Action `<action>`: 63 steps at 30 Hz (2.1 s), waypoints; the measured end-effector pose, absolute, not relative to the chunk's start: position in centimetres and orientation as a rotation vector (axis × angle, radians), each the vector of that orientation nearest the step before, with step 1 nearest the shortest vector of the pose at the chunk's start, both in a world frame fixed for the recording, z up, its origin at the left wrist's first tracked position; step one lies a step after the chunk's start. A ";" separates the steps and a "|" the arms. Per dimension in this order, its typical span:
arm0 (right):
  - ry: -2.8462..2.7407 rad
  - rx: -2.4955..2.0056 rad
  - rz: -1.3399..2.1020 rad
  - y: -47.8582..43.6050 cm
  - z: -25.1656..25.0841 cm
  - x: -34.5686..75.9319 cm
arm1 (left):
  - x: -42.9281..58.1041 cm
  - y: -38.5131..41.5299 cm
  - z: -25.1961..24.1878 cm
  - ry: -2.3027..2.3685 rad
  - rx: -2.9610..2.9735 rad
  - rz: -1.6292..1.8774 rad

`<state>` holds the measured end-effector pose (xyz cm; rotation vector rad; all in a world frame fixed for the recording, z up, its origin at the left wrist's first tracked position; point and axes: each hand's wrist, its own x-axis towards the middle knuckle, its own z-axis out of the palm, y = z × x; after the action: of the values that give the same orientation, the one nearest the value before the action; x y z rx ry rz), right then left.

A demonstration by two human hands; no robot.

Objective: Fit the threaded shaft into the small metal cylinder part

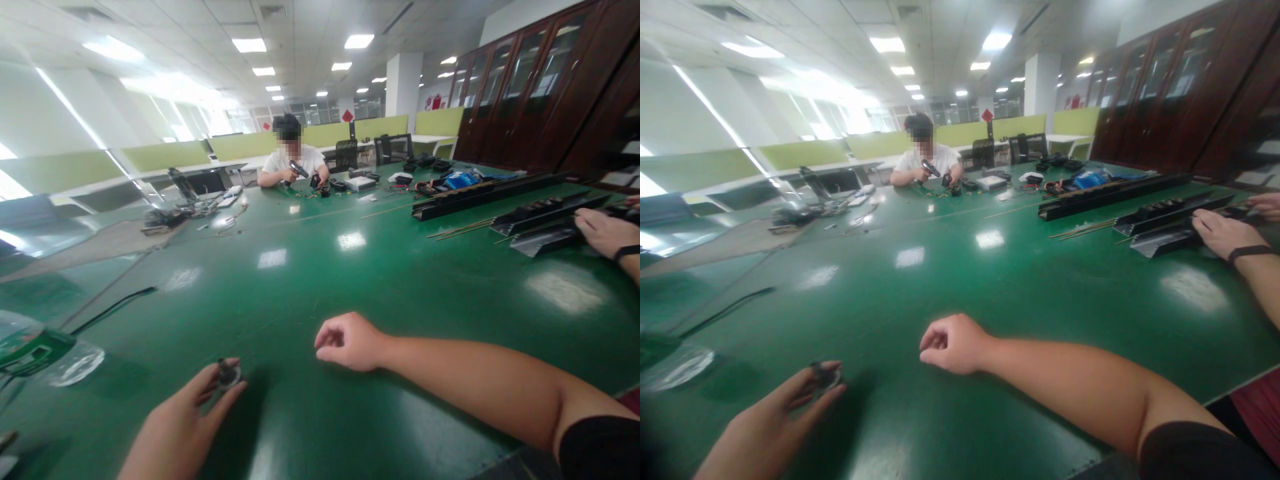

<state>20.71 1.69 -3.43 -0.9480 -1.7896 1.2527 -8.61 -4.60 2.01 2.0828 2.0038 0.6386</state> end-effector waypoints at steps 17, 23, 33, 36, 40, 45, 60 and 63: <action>-1.761 -1.072 0.920 2.0 -4.1 20.7 | 0.0 0.2 -0.4 1.406 2.356 0.744; -1.760 -1.059 0.940 1.6 -3.6 20.9 | -0.1 0.3 -0.1 1.338 2.354 0.822; -1.809 -1.033 0.921 1.4 -3.3 20.8 | -0.1 0.1 -0.9 1.385 2.318 0.866; -1.797 -1.018 0.942 1.4 -3.0 20.7 | -0.2 0.2 -1.2 1.430 2.302 0.858; -1.783 -1.037 0.983 1.5 -2.8 20.7 | -0.3 0.1 -1.1 1.418 2.293 0.897; -1.758 -1.037 1.038 1.4 -2.8 20.8 | -0.3 0.0 -0.7 1.349 2.304 0.925; -1.653 -1.021 1.184 1.9 -3.1 20.9 | -0.2 0.1 -0.3 1.328 2.276 0.968; -1.656 -1.025 1.191 1.9 -3.2 20.9 | -0.2 0.1 -0.2 1.340 2.271 0.975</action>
<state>20.92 1.92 -3.19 -1.0246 -1.6558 1.1912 -0.16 0.08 -0.22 2.2712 1.3396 0.9753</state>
